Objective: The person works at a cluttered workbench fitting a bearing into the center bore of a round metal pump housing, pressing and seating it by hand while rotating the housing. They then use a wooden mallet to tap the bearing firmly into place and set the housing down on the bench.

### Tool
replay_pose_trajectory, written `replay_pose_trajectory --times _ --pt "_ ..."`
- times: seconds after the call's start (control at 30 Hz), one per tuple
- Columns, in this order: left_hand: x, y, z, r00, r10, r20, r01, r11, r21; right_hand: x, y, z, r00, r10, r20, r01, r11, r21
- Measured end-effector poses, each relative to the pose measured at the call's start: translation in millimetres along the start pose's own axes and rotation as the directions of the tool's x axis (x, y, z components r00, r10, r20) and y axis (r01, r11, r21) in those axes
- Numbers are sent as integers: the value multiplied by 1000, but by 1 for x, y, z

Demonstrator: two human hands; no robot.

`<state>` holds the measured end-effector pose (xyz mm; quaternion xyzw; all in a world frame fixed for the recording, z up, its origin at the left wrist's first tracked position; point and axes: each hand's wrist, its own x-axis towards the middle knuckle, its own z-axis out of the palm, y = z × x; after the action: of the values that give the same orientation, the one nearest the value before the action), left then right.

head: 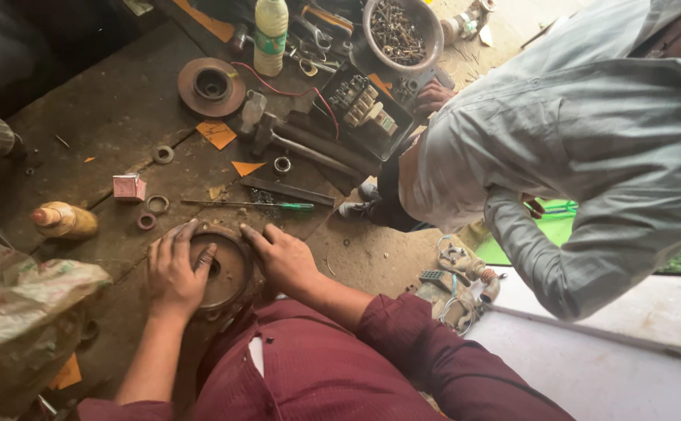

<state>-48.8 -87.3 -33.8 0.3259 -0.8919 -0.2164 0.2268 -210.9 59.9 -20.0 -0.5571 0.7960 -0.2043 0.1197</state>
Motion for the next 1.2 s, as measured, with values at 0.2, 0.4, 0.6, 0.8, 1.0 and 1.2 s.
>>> replay_pose_trajectory --times 0.2,0.4,0.6,0.8,1.0,1.2 --pt "-1 2 -7 997 -62 35 60 996 63 -3 -18 0 995 102 -20 -102 995 5" --pt "9 -22 -22 985 -44 169 47 999 -14 -40 -41 4 978 186 -95 -179 981 80" --pt "-16 -10 -25 973 -233 1 232 970 -75 -39 -48 11 967 205 -152 -177 968 179" --pt "-25 -21 -29 953 -299 -40 299 954 -11 -41 -65 29 945 251 -208 -214 959 187" --pt "-23 -33 -33 972 -205 -112 194 976 -95 -22 -80 41 936 239 -257 -223 970 92" --pt "-19 -37 -29 971 -234 -47 229 968 -101 -7 -68 47 950 239 -204 -245 969 -7"
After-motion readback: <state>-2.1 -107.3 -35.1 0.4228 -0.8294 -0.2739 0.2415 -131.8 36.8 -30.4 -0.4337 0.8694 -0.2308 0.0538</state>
